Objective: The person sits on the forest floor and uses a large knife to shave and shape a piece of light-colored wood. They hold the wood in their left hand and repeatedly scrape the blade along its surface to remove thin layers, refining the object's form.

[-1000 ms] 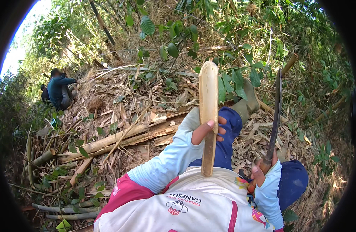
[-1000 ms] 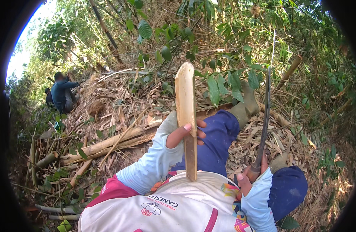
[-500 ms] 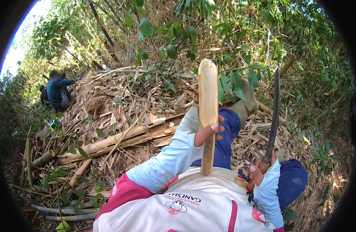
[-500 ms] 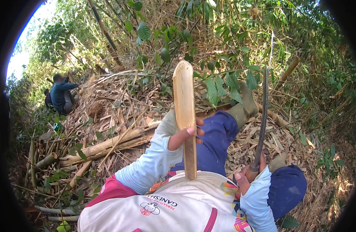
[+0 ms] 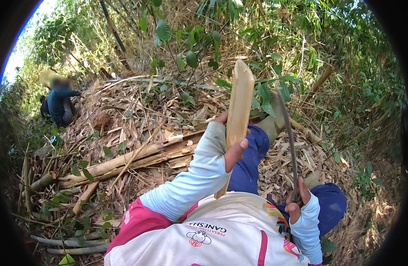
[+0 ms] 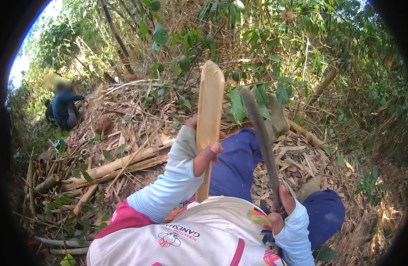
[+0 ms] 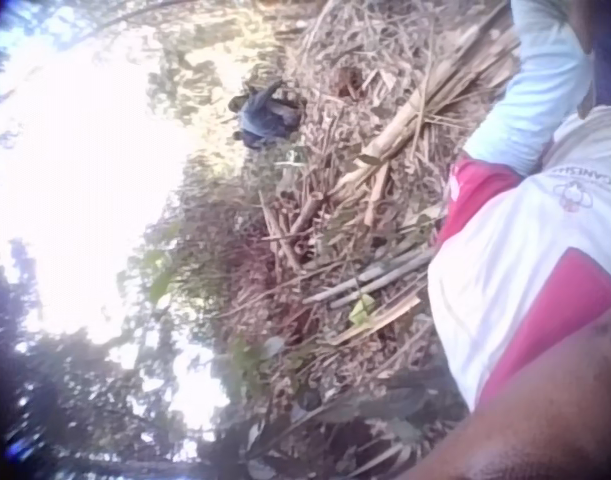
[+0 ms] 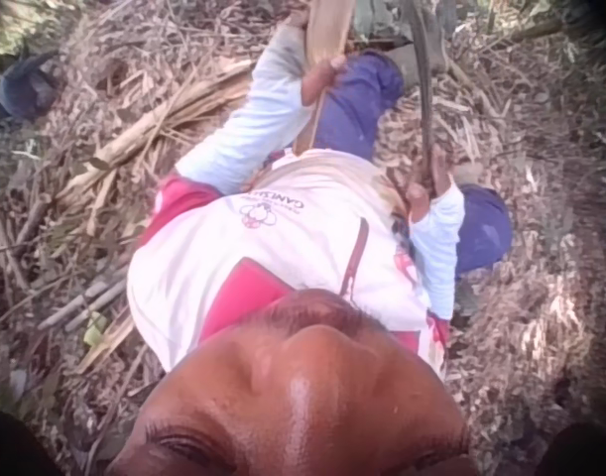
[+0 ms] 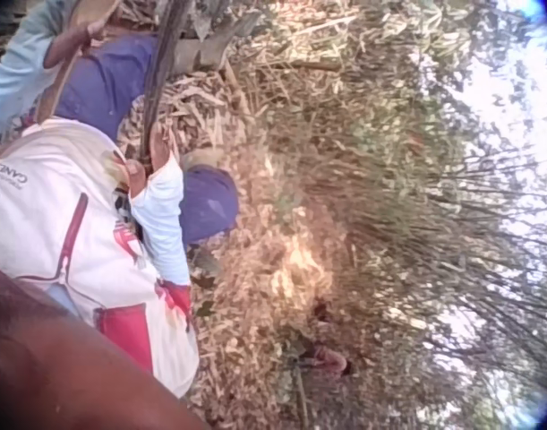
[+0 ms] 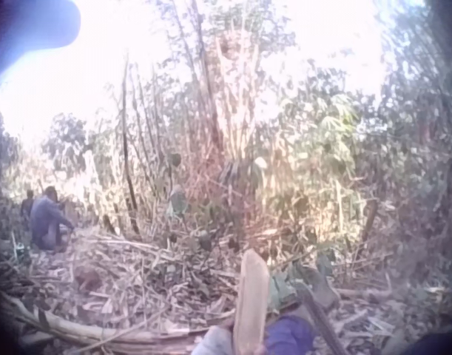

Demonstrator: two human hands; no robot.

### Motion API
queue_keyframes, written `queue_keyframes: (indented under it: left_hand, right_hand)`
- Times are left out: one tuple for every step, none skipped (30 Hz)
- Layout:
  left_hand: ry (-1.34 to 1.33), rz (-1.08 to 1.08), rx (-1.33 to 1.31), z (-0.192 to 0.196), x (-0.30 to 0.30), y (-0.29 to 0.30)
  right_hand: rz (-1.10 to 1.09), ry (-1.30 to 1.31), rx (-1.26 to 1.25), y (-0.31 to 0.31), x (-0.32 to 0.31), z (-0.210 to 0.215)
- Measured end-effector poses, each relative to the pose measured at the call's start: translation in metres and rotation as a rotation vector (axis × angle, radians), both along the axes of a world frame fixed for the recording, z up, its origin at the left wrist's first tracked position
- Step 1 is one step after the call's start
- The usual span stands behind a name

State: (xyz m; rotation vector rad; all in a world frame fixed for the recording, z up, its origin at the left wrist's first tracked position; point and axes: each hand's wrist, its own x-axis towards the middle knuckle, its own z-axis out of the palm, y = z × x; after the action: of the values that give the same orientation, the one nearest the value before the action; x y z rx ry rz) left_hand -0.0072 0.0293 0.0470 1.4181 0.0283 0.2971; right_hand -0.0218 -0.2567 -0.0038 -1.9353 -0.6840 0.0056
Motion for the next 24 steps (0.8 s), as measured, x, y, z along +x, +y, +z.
queue_keyframes:
  left_hand:
    - [-0.006,0.002,-0.012,-0.001,0.000,0.001]
    - [-0.011,0.012,0.010,0.001,-0.001,0.002]
    - [-0.014,0.015,0.029,0.003,-0.001,0.002]
    - [-0.017,0.017,0.049,0.004,-0.001,0.003]
    - [-0.047,0.017,0.107,0.001,0.000,0.006]
    - [-0.074,0.018,0.168,-0.003,0.002,0.009]
    - [-0.102,0.019,0.228,-0.005,0.003,0.012]
    - [-0.198,0.031,0.346,-0.002,0.004,0.012]
    - [-0.170,0.006,0.314,-0.001,0.003,0.012]
    - [-0.141,-0.019,0.283,0.000,0.001,0.013]
    - [-0.113,-0.043,0.251,0.000,0.000,0.012]
    - [-0.098,-0.043,0.217,0.002,0.000,0.010]
    - [-0.082,-0.041,0.184,0.004,0.000,0.007]
    - [-0.066,-0.040,0.150,0.006,-0.001,0.004]
    - [-0.051,-0.072,0.103,0.010,-0.002,0.003]
    - [-0.035,-0.104,0.057,0.014,-0.003,0.001]
    - [-0.020,-0.136,0.010,0.016,-0.004,-0.001]
    - [-0.041,-0.156,0.025,0.014,-0.005,0.001]
    - [-0.061,-0.175,0.039,0.011,-0.006,0.003]
    - [-0.082,-0.194,0.054,0.009,-0.007,0.005]
    - [-0.086,-0.204,0.060,0.008,-0.008,0.005]
    - [-0.089,-0.214,0.065,0.007,-0.009,0.006]
    - [-0.092,-0.224,0.071,0.007,-0.010,0.006]
    - [-0.071,-0.236,0.057,0.007,-0.011,0.006]
  right_hand:
    - [0.017,-0.097,-0.084,-0.003,0.000,0.006]
    - [0.034,-0.195,-0.167,-0.006,0.001,0.010]
    - [0.045,-0.292,-0.253,-0.009,0.000,0.014]
    - [0.044,-0.282,-0.300,-0.014,-0.001,0.016]
    - [0.050,-0.284,-0.350,-0.019,0.000,0.020]
    - [0.057,-0.284,-0.399,-0.023,0.000,0.025]
    - [0.065,-0.284,-0.447,-0.025,-0.001,0.029]
    - [0.074,-0.293,-0.453,-0.026,0.000,0.033]
    - [0.080,-0.302,-0.459,-0.027,0.000,0.036]
    - [0.088,-0.311,-0.464,-0.027,0.000,0.038]
    - [0.096,-0.300,-0.468,-0.028,-0.001,0.039]
    - [0.106,-0.289,-0.470,-0.028,-0.002,0.039]
    - [0.116,-0.279,-0.471,-0.028,-0.002,0.040]
    - [0.119,-0.278,-0.467,-0.028,-0.003,0.039]
    - [0.120,-0.277,-0.464,-0.027,-0.003,0.038]
    - [0.122,-0.276,-0.460,-0.027,-0.003,0.038]
    - [0.121,-0.271,-0.463,-0.026,-0.004,0.038]
    - [0.122,-0.266,-0.468,-0.024,-0.004,0.039]
    - [0.124,-0.261,-0.473,-0.022,-0.004,0.040]
    - [0.126,-0.265,-0.470,-0.021,-0.004,0.041]
    - [0.126,-0.268,-0.466,-0.021,-0.003,0.042]
    - [0.126,-0.271,-0.462,-0.021,-0.003,0.042]
    - [0.134,-0.270,-0.456,-0.021,-0.003,0.043]
    - [0.143,-0.270,-0.451,-0.022,-0.003,0.043]
